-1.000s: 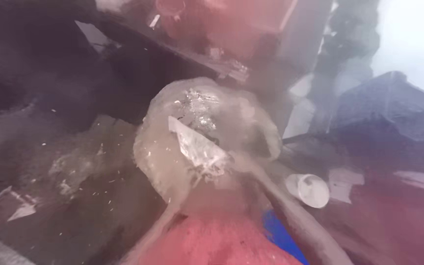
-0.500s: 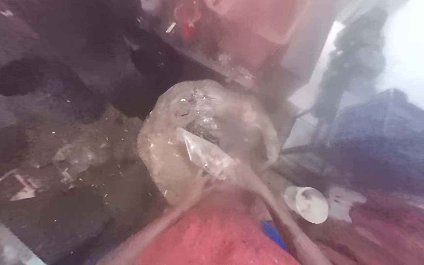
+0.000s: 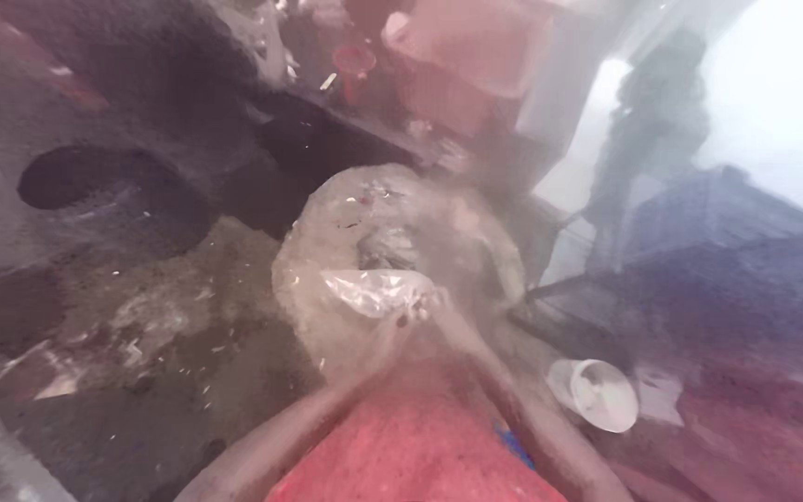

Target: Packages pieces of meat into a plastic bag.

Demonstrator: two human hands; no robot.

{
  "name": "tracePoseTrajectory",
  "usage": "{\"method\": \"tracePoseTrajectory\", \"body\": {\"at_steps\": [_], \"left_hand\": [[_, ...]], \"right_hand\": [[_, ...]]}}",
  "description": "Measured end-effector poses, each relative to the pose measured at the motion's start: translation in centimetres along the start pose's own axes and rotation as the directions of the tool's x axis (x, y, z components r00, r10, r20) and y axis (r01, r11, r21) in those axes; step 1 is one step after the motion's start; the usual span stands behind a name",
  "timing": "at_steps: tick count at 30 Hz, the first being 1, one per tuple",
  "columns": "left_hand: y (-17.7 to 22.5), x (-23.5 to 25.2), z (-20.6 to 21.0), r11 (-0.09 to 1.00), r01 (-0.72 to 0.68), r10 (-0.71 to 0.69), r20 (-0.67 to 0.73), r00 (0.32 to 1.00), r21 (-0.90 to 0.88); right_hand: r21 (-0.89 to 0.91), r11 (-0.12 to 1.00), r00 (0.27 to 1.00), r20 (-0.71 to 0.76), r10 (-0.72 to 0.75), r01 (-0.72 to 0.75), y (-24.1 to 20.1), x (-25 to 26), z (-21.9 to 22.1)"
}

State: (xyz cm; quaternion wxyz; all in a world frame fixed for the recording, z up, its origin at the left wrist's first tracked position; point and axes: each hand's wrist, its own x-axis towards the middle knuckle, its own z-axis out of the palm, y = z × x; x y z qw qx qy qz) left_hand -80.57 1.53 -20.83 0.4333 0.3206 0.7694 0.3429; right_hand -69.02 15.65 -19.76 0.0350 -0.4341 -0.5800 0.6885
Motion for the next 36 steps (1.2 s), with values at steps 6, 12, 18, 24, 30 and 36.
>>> {"method": "tracePoseTrajectory", "body": {"at_steps": [6, 12, 18, 24, 30, 36], "left_hand": [[3.0, -4.7, -4.4, 0.871, -0.008, -0.036, -0.080, 0.996, -0.492], [0.6, -6.1, -7.0, 0.779, -0.111, -0.122, -0.323, 0.938, -0.617], [-2.2, -5.9, -9.7, 0.654, -0.174, -0.210, -0.397, 0.893, -0.736], [-2.4, -4.0, -7.3, 0.779, -0.048, -0.215, -0.337, 0.917, -0.626], [-2.1, -3.8, -6.9, 0.781, -0.109, -0.148, -0.351, 0.925, -0.615], [-2.6, -5.2, -7.8, 0.886, -0.122, -0.126, -0.486, 0.865, -0.447]], "right_hand": [[0.213, 0.977, 0.998, 0.042, -0.036, 0.027, -5.4, -1.2, 4.3], [-0.216, 0.913, 0.900, 0.353, -0.258, 0.346, -5.5, -0.9, 5.1], [-0.741, 0.618, 0.964, 0.180, -0.194, 0.262, -1.4, 1.0, -1.6], [-0.877, 0.413, 0.964, 0.265, -0.007, 0.244, 0.1, -1.2, 6.2], [-0.718, 0.646, 0.962, 0.253, -0.107, 0.260, 0.5, 0.2, 7.1], [-0.483, 0.726, 0.855, 0.432, -0.288, 0.489, -6.6, 0.5, 7.0]]}}
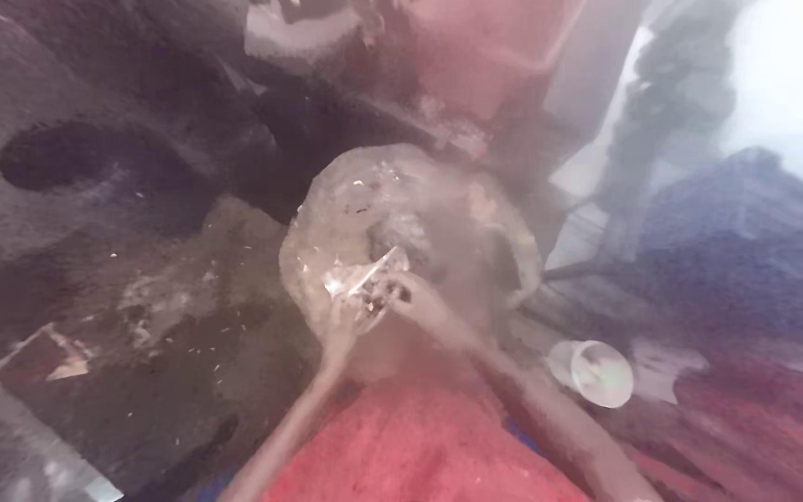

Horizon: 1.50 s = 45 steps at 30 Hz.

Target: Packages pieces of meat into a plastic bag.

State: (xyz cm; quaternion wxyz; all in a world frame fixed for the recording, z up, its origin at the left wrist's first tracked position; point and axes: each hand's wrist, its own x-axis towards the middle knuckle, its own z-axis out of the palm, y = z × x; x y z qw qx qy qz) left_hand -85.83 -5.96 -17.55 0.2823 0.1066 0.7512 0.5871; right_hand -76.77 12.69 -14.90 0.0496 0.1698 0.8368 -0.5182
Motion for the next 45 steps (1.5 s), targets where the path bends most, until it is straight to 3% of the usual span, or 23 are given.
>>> {"method": "tracePoseTrajectory", "body": {"at_steps": [2, 4, 7, 11, 15, 19, 24, 27, 30, 32, 34, 36, 38, 43, 45], "left_hand": [[0.5, -0.1, 0.4, 0.999, 0.004, -0.005, -0.039, 0.999, -0.032], [1.0, 0.1, 0.6, 0.993, 0.033, -0.045, -0.102, 0.994, -0.114], [0.4, 0.3, -0.6, 0.973, 0.081, -0.111, -0.128, 0.986, -0.218], [-0.7, -0.4, -1.2, 0.946, 0.187, -0.228, -0.132, 0.965, -0.265], [-0.3, -0.1, 0.4, 0.950, 0.161, -0.168, -0.006, 0.986, -0.269], [6.5, -0.1, 1.5, 0.892, 0.105, -0.119, -0.005, 0.993, -0.440], [11.7, -2.1, -2.2, 0.773, 0.053, -0.075, -0.007, 0.997, -0.632], [10.0, -2.2, -3.6, 0.802, 0.034, -0.053, -0.014, 0.999, -0.596], [5.6, -1.7, -3.2, 0.904, 0.094, -0.111, -0.017, 0.994, -0.417], [3.8, -2.3, -2.7, 0.909, 0.159, -0.159, 0.032, 0.987, -0.385], [3.2, -3.3, -2.1, 0.915, 0.159, -0.162, 0.024, 0.987, -0.372], [3.0, -4.1, -2.2, 0.928, 0.124, -0.116, 0.044, 0.992, -0.352], [3.0, -4.2, -2.2, 0.945, 0.115, -0.099, 0.067, 0.993, -0.307], [3.4, -4.2, -0.7, 0.953, 0.080, -0.028, 0.180, 0.983, -0.291], [3.7, -4.1, -0.2, 0.960, 0.041, 0.011, 0.184, 0.983, -0.276]], "right_hand": [[0.008, 0.997, 0.997, 0.028, -0.070, 0.070, -1.6, 0.4, -0.9], [-0.142, 0.990, 0.997, -0.066, -0.032, 0.022, -0.2, 0.0, -1.4], [-0.399, 0.906, 0.988, -0.013, 0.151, -0.144, 4.3, -3.9, -2.2], [-0.516, 0.791, 0.920, 0.012, 0.391, -0.329, 7.6, -10.3, 1.4], [-0.479, 0.814, 0.942, -0.103, 0.319, -0.328, 7.4, -10.9, 4.8], [-0.443, 0.852, 0.959, -0.163, 0.231, -0.280, 8.5, -8.8, 5.9], [-0.476, 0.847, 0.971, -0.104, 0.215, -0.238, 8.8, -9.0, 6.1], [-0.495, 0.840, 0.975, -0.087, 0.206, -0.222, 8.9, -8.9, 6.5], [-0.512, 0.823, 0.968, -0.079, 0.240, -0.246, 9.2, -8.3, 6.8], [-0.353, 0.862, 0.929, -0.063, 0.366, -0.363, 8.9, -7.7, 4.9], [-0.059, 0.911, 0.912, -0.063, 0.404, -0.408, 9.4, -7.7, 2.1], [0.258, 0.906, 0.935, -0.025, 0.354, -0.336, 9.5, -8.2, -0.3], [0.476, 0.833, 0.948, 0.004, 0.319, -0.283, 6.9, -8.5, -2.7], [0.693, 0.709, 0.979, -0.203, 0.024, 0.126, -3.2, -7.7, -4.2], [0.648, 0.751, 0.983, -0.184, -0.006, 0.126, -5.8, -6.0, -3.3]]}}
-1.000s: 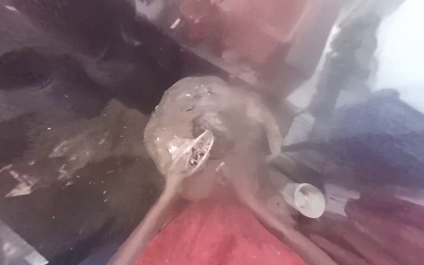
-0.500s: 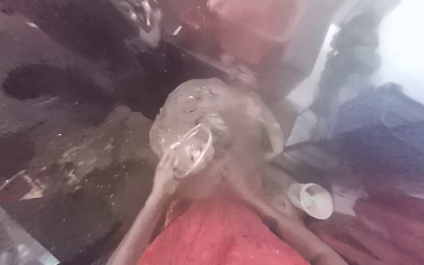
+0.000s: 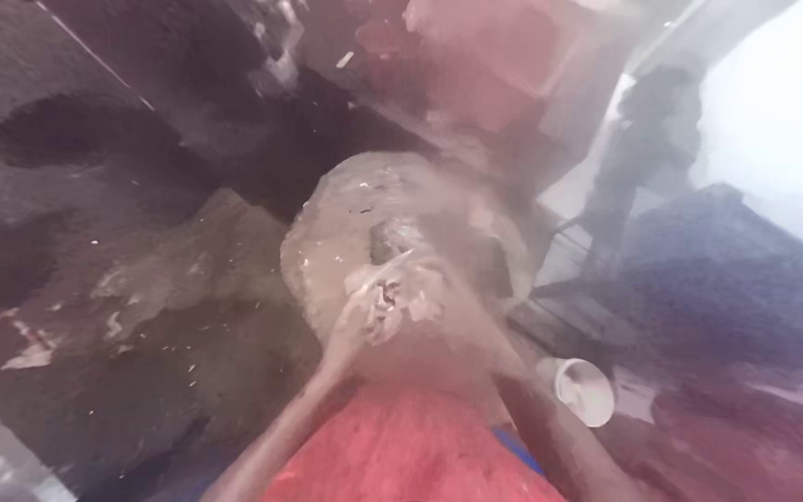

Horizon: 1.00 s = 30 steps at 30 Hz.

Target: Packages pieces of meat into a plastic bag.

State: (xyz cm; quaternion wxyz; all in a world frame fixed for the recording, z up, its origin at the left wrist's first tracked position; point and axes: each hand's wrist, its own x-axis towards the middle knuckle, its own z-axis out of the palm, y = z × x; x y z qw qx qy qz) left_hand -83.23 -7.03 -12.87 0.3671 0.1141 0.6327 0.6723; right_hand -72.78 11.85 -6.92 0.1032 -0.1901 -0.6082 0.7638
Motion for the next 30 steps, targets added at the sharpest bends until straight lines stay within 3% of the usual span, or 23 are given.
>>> {"method": "tracePoseTrajectory", "body": {"at_steps": [2, 6, 9, 11, 13, 15, 20, 23, 26, 28, 30], "left_hand": [[0.2, 0.1, 0.3, 1.000, -0.023, 0.024, -0.061, 0.998, 0.010], [0.3, 0.6, -1.4, 1.000, -0.015, 0.011, -0.195, 0.981, -0.017], [-0.5, 0.6, -2.9, 0.997, -0.005, -0.008, -0.175, 0.985, -0.072], [-0.7, 0.6, -2.9, 0.996, 0.026, -0.038, -0.134, 0.990, -0.089], [-0.8, 0.7, -2.6, 0.996, 0.050, -0.057, -0.089, 0.994, -0.074], [-0.8, 0.9, -2.7, 0.997, 0.070, -0.072, -0.062, 0.995, -0.032], [-0.6, 1.2, -3.2, 0.997, 0.077, -0.075, -0.073, 0.995, 0.025], [-1.0, 1.8, -3.3, 0.997, 0.072, -0.071, -0.091, 0.993, 0.007], [0.2, 2.2, -2.1, 0.996, 0.059, -0.059, 0.003, 0.998, -0.067], [1.7, 2.0, -0.9, 0.985, 0.029, -0.022, 0.041, 0.999, -0.170], [2.9, 1.3, 0.0, 0.973, 0.052, -0.046, 0.036, 0.998, -0.223]], "right_hand": [[-0.205, 0.979, 0.997, 0.077, 0.005, 0.010, 0.4, 1.4, 0.7], [-0.590, 0.807, 0.993, -0.072, -0.095, 0.035, 3.8, 1.0, -2.3], [-0.865, 0.474, 0.985, -0.125, 0.115, -0.165, 8.4, -0.2, -5.3], [-0.930, 0.239, 0.931, -0.203, 0.304, -0.280, 12.0, -0.6, -5.6], [-0.929, 0.148, 0.890, -0.266, 0.372, -0.339, 14.6, -0.6, -4.7], [-0.926, 0.144, 0.888, -0.277, 0.368, -0.348, 15.3, -0.5, -4.3], [-0.912, 0.272, 0.928, -0.221, 0.301, -0.306, 13.4, -4.0, -7.0], [-0.905, 0.157, 0.838, -0.284, 0.466, -0.394, 13.8, -6.8, -6.3], [-0.906, 0.165, 0.870, -0.302, 0.390, -0.389, 15.7, -7.9, -5.9], [-0.868, 0.268, 0.871, -0.297, 0.393, -0.417, 15.0, -7.2, -6.2], [-0.777, 0.508, 0.925, -0.271, 0.266, -0.373, 12.1, -6.1, -6.2]]}}
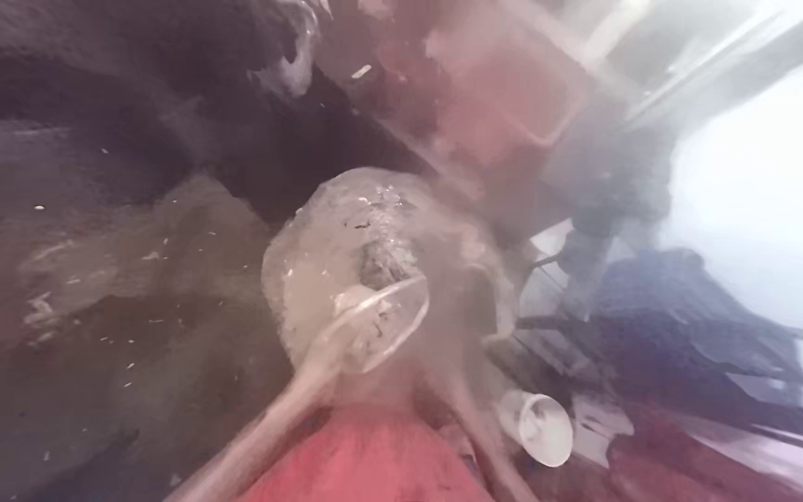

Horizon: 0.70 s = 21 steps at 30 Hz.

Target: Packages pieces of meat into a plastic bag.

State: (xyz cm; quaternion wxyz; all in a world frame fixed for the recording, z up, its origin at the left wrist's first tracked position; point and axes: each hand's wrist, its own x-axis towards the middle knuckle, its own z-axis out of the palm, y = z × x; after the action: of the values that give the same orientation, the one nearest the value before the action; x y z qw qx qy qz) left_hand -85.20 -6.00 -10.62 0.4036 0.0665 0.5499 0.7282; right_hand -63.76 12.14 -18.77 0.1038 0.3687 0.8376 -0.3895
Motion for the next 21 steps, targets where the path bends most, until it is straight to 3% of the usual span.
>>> {"method": "tracePoseTrajectory", "body": {"at_steps": [1, 3, 5, 6, 8, 10, 12, 15, 17, 19, 21], "left_hand": [[0.2, -0.4, 0.1, 0.999, 0.001, -0.001, 0.001, 1.000, 0.032], [0.0, -0.5, -0.4, 0.984, -0.029, 0.021, 0.046, 0.999, 0.177], [-0.9, -0.1, -0.6, 0.968, -0.060, 0.039, 0.091, 0.995, 0.242], [-1.3, 0.1, -0.4, 0.972, -0.057, 0.038, 0.085, 0.996, 0.228], [-1.1, 0.1, -0.2, 0.973, -0.060, 0.044, 0.073, 0.996, 0.223], [-0.4, 0.3, -0.5, 0.956, -0.103, 0.102, 0.020, 0.995, 0.275], [0.0, 0.1, -2.0, 0.911, -0.173, 0.192, -0.013, 0.981, 0.374], [-1.1, 0.3, -4.2, 0.762, -0.306, 0.356, 0.026, 0.934, 0.571], [-2.0, 0.7, -4.7, 0.657, -0.339, 0.286, 0.193, 0.938, 0.674], [-2.0, 0.6, -3.8, 0.527, -0.328, 0.077, 0.340, 0.937, 0.784], [-1.9, 0.8, -2.0, 0.403, -0.318, -0.132, 0.398, 0.908, 0.858]], "right_hand": [[0.170, 0.981, 0.993, -0.081, -0.084, 0.097, -1.7, -0.4, -1.5], [0.432, 0.832, 0.932, -0.253, -0.259, 0.348, -6.2, -1.8, -4.0], [0.419, 0.747, 0.856, -0.290, -0.428, 0.516, -9.2, -2.1, -5.4], [0.341, 0.776, 0.848, -0.218, -0.483, 0.530, -9.9, -1.4, -5.5], [0.066, 0.884, 0.883, 0.045, -0.466, 0.463, -10.2, 0.3, -5.1], [-0.142, 0.912, 0.909, 0.232, -0.346, 0.384, -10.6, 0.8, -4.9], [-0.207, 0.934, 0.946, 0.209, -0.248, 0.290, -10.1, -0.2, -5.1], [-0.222, 0.970, 0.991, -0.074, -0.115, 0.097, -8.0, 0.0, -4.5], [-0.159, 0.980, 0.976, -0.159, -0.148, 0.122, -6.9, 0.9, -3.7], [-0.048, 0.948, 0.938, -0.137, -0.319, 0.316, -8.0, 0.6, -2.9], [-0.012, 0.838, 0.833, -0.099, -0.544, 0.546, -10.3, -0.4, -2.0]]}}
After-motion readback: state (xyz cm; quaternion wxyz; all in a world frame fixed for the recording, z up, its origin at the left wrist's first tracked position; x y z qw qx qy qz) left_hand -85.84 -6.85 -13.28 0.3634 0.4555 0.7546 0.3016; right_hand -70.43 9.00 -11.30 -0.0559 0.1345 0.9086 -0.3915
